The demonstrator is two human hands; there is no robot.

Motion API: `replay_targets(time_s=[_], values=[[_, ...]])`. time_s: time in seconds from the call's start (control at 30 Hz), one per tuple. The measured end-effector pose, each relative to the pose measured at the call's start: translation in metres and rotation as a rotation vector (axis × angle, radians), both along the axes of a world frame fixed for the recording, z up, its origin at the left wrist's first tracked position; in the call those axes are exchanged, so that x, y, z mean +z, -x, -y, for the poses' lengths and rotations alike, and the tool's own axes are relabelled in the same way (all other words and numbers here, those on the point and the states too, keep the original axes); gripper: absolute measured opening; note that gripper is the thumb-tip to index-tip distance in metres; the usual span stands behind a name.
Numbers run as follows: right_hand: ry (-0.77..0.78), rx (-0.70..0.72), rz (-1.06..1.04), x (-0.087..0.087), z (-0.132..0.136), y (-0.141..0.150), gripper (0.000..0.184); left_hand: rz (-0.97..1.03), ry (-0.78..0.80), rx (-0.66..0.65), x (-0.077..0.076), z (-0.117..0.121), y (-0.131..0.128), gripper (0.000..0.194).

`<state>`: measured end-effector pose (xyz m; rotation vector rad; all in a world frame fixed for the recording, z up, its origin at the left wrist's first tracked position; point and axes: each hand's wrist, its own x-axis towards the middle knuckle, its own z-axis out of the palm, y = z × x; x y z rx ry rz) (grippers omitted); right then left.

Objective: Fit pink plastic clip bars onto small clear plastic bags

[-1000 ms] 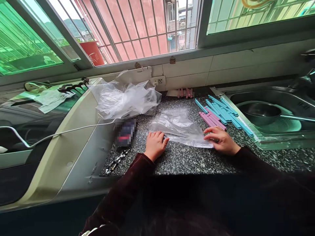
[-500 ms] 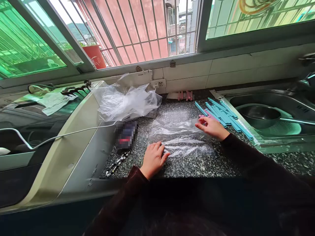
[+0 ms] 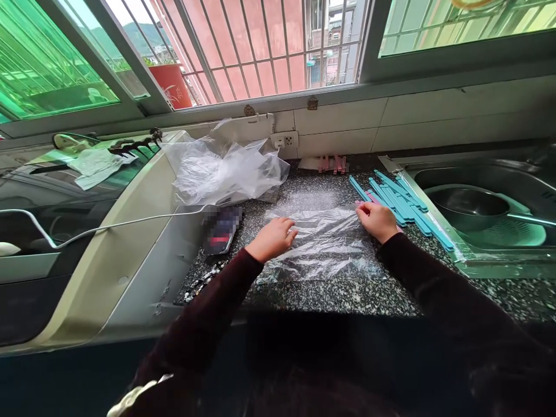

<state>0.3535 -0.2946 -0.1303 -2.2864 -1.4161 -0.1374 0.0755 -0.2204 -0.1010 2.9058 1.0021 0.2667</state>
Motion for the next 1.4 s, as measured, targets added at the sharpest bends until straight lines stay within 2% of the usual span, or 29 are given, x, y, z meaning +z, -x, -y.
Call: replay_targets(time_s=[0.1,0.2,0.27,0.33,0.43,0.53,0.6,0.67,0.77,0.9,1.0,1.1,1.17,1.27,1.4], values=[[-0.005,-0.004,0.035,0.000,0.002,0.000,0.027,-0.053,-0.049,0.041,-0.024,-0.029,-0.021,0.036],[0.015,-0.002,0.063,-0.001,0.003,-0.002,0.029,-0.070,-0.056,0.080,-0.049,-0.048,-0.022,0.048],[0.015,-0.002,0.077,-0.003,0.002,-0.002,0.030,-0.065,-0.038,0.084,-0.056,-0.055,-0.017,0.051],[0.010,-0.010,0.080,-0.004,0.000,-0.003,0.029,-0.038,-0.024,0.106,-0.053,-0.053,-0.014,0.052],[0.018,-0.041,0.051,-0.004,-0.001,-0.004,0.026,0.060,-0.037,0.099,-0.037,-0.023,-0.017,0.049],[0.027,-0.079,0.017,-0.002,0.000,-0.005,0.022,0.129,0.022,-0.153,-0.028,0.036,-0.029,0.044],[0.026,-0.096,0.010,-0.001,0.001,-0.004,0.021,0.139,0.007,-0.211,-0.034,0.078,-0.040,0.052],[0.026,-0.109,0.008,0.000,0.003,-0.003,0.021,0.138,-0.004,-0.161,-0.046,0.112,-0.049,0.065],[0.027,-0.130,-0.010,0.002,0.007,-0.002,0.022,0.154,0.008,-0.142,-0.064,0.142,-0.053,0.069],[-0.006,-0.138,-0.072,0.003,0.013,-0.006,0.023,0.228,-0.005,-0.223,-0.075,0.153,-0.036,0.072],[-0.062,-0.076,-0.109,0.000,0.014,-0.013,0.023,0.317,-0.076,-0.280,-0.078,0.149,-0.018,0.054],[-0.118,0.088,-0.140,-0.005,0.013,-0.017,0.021,0.421,-0.128,-0.327,-0.076,0.142,-0.004,0.027],[-0.120,0.222,-0.164,-0.008,0.012,-0.018,0.018,0.494,-0.119,-0.340,-0.073,0.137,0.003,0.015],[-0.069,0.394,-0.184,-0.009,0.009,-0.016,0.015,0.564,-0.056,-0.334,-0.066,0.130,0.015,0.013],[-0.044,0.526,-0.190,-0.008,0.017,-0.017,0.016,0.601,0.034,-0.338,-0.061,0.120,0.033,0.016]])
